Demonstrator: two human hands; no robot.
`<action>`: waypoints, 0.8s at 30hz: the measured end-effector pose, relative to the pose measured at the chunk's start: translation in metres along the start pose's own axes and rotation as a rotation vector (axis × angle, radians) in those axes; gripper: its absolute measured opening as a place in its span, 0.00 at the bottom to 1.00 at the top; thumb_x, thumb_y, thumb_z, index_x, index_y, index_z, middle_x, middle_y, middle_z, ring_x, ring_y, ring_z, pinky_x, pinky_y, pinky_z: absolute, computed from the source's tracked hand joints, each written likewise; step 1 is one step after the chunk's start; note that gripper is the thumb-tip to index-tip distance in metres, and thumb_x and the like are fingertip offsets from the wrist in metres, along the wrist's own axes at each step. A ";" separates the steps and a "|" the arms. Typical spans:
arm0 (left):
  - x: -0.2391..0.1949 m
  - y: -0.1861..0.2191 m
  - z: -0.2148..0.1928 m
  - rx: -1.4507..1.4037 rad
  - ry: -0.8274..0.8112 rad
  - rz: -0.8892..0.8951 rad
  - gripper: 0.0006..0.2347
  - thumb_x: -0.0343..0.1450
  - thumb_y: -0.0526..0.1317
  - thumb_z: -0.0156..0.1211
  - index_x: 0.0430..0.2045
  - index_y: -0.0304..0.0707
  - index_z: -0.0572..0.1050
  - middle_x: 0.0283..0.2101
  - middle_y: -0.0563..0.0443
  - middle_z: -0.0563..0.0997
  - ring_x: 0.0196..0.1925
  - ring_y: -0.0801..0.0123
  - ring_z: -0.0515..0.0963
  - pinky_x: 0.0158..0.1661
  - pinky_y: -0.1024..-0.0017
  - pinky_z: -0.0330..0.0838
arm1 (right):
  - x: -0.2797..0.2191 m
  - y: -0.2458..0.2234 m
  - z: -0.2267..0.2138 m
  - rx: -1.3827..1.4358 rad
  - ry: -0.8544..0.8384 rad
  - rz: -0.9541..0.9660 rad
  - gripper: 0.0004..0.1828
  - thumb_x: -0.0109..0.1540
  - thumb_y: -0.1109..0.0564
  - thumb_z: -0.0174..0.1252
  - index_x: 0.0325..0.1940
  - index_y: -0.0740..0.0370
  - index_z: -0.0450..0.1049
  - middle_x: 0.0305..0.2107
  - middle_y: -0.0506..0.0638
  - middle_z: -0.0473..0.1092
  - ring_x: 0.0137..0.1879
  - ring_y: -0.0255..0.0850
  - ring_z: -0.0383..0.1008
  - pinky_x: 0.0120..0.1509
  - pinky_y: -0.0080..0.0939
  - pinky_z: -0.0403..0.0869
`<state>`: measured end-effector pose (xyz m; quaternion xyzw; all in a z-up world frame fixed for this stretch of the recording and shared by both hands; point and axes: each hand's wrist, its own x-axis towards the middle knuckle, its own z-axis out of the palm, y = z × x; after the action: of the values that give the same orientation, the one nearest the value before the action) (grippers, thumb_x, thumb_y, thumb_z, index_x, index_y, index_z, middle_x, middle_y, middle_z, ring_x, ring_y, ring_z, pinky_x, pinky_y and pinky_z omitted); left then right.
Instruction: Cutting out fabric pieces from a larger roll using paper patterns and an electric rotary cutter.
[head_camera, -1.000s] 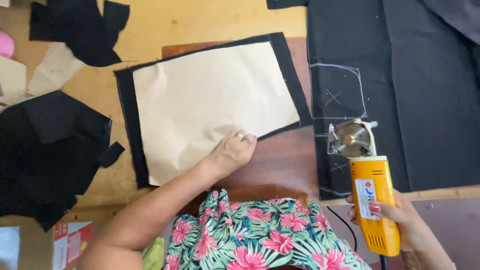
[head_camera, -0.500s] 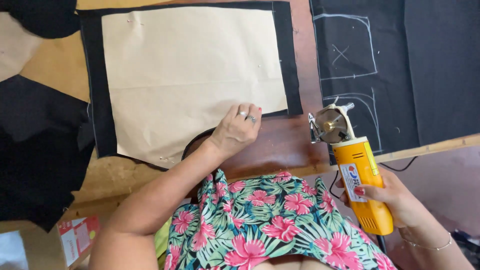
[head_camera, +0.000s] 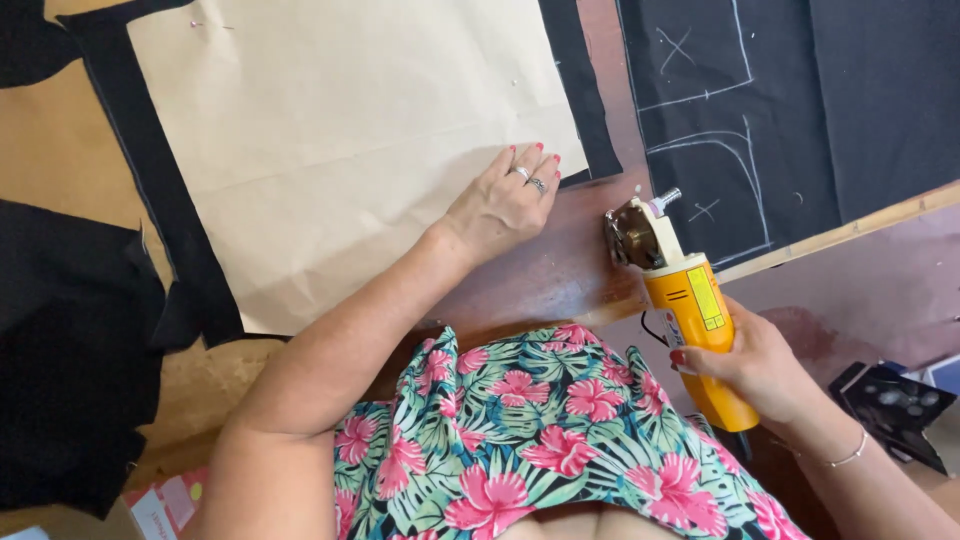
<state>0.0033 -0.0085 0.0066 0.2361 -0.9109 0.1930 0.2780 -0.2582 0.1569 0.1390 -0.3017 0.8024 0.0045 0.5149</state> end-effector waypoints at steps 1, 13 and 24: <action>0.000 -0.001 0.002 -0.007 0.009 -0.004 0.09 0.72 0.27 0.52 0.41 0.28 0.80 0.42 0.40 0.82 0.48 0.53 0.80 0.47 0.64 0.75 | 0.000 -0.003 0.002 0.005 0.001 -0.013 0.34 0.49 0.57 0.64 0.60 0.57 0.70 0.42 0.60 0.78 0.42 0.52 0.79 0.48 0.50 0.79; 0.002 -0.015 0.010 -0.155 0.039 -0.051 0.06 0.69 0.26 0.57 0.31 0.38 0.79 0.38 0.47 0.80 0.38 0.59 0.76 0.38 0.66 0.68 | 0.015 -0.038 0.013 0.054 0.026 -0.026 0.32 0.52 0.58 0.63 0.61 0.59 0.68 0.48 0.59 0.75 0.47 0.53 0.80 0.52 0.53 0.81; -0.001 -0.083 0.041 -0.312 -0.327 -0.056 0.29 0.71 0.63 0.62 0.59 0.41 0.74 0.65 0.38 0.72 0.70 0.41 0.65 0.68 0.41 0.52 | 0.016 -0.060 0.012 0.154 0.039 0.014 0.32 0.51 0.64 0.63 0.61 0.62 0.68 0.46 0.62 0.74 0.46 0.54 0.77 0.50 0.53 0.79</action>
<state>0.0316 -0.0953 -0.0070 0.2435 -0.9558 0.0010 0.1649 -0.2240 0.1044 0.1387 -0.2559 0.8123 -0.0595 0.5207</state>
